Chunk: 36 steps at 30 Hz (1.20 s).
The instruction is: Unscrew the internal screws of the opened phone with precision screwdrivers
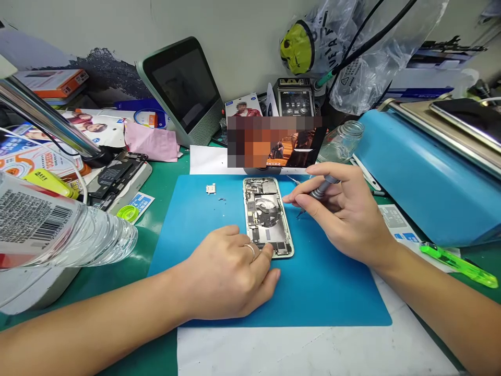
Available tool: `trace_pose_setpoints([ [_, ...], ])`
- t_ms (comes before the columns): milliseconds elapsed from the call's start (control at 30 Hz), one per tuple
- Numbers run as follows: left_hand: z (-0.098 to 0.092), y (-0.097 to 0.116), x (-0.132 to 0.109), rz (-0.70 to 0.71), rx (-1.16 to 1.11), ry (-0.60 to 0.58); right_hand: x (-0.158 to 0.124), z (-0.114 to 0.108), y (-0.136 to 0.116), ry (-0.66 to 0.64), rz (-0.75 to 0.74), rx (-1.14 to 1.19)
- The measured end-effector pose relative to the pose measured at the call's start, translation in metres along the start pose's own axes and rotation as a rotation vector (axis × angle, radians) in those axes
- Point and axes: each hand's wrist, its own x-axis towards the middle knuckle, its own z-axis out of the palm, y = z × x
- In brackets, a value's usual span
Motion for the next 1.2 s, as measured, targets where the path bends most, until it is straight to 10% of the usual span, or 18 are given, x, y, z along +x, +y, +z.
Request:
trace_pose_setpoints([
  [400, 0.003, -0.006, 0.002, -0.368, -0.31, 0.079, -0.004, 0.015, -0.029, 0.187, -0.023, 0.346],
  [1200, -0.001, -0.008, 0.004, -0.34, -0.337, 0.178, -0.021, 0.024, -0.022, -0.041, -0.199, 0.277],
])
